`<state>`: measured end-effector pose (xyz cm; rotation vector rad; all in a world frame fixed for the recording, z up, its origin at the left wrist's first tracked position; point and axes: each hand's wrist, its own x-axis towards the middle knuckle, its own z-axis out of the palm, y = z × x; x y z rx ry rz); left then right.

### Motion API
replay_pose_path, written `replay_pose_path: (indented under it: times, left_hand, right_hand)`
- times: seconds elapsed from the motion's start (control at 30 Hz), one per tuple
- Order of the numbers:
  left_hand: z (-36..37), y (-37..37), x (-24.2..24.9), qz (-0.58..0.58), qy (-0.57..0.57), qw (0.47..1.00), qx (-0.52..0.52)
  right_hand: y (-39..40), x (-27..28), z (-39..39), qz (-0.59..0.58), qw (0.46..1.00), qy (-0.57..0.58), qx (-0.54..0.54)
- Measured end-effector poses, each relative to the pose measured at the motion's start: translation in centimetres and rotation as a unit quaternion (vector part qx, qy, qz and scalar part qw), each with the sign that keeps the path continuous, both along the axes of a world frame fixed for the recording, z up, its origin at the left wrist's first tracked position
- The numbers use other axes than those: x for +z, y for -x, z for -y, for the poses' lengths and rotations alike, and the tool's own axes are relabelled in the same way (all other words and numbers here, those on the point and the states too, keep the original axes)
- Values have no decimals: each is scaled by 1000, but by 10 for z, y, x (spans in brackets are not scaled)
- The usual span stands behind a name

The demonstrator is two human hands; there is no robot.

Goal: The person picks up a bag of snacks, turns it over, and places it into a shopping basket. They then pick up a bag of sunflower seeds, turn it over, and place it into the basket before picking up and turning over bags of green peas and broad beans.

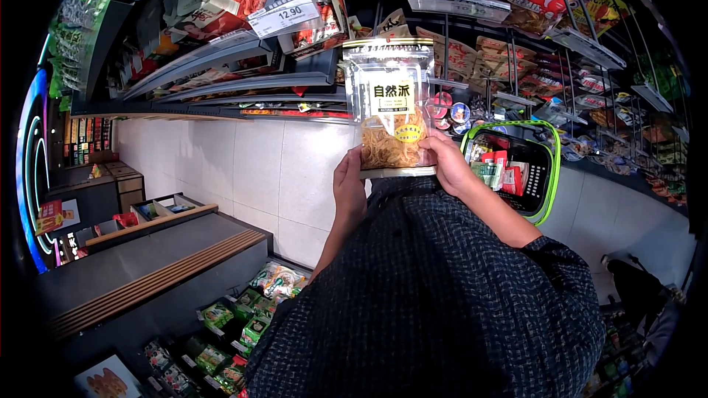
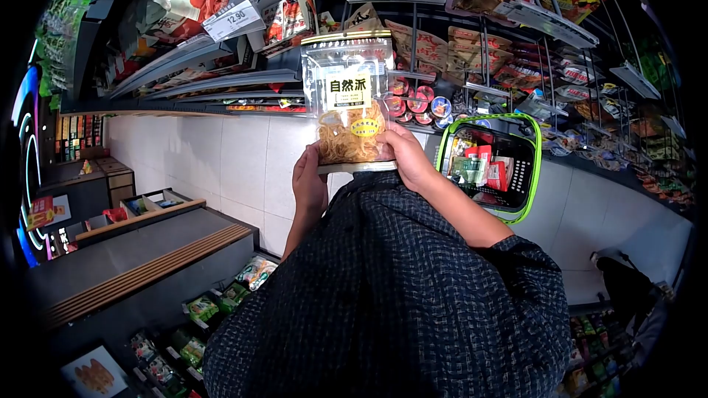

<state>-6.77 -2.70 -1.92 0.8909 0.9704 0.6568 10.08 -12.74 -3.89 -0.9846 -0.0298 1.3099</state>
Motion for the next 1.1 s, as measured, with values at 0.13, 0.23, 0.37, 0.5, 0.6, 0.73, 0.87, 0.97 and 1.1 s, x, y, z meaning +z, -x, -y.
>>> replay_pose_path:
  times: [0.13, 0.23, 0.37, 0.5, 0.6, 0.73, 0.87, 0.97, 1.1]
  left_hand:
    - [-1, -2, 1, 8, -2, 1000, -25]
    - [-2, -1, -3, -13, -17, 999, -48]
    - [0, -2, 1, -23, -36, 997, -62]
    - [1, -3, 4, -26, -50, 996, -72]
    - [1, -4, 8, -41, -57, 994, -79]
    - [2, -5, 12, -50, -65, 993, -83]
    - [2, -3, 10, -51, -70, 992, -90]
    - [3, -4, 11, -46, -77, 991, -95]
    - [2, -3, 8, -53, -84, 989, -105]
  right_hand:
    - [1, 7, 0, 5, 1000, -3, -3]
    - [1, 8, 0, -1, 1000, 6, -11]
    - [1, 8, 0, -10, 1000, 4, -15]
    - [1, -1, 0, -4, 1000, 1, -15]
    - [1, 3, 1, 5, 1000, 7, -12]
    - [1, 6, 1, 6, 1000, 10, -17]
    - [-1, 5, 3, 3, 1000, 0, -1]
    - [-1, 5, 5, 5, 1000, -7, -1]
    - [-1, 5, 5, 0, 1000, -13, -3]
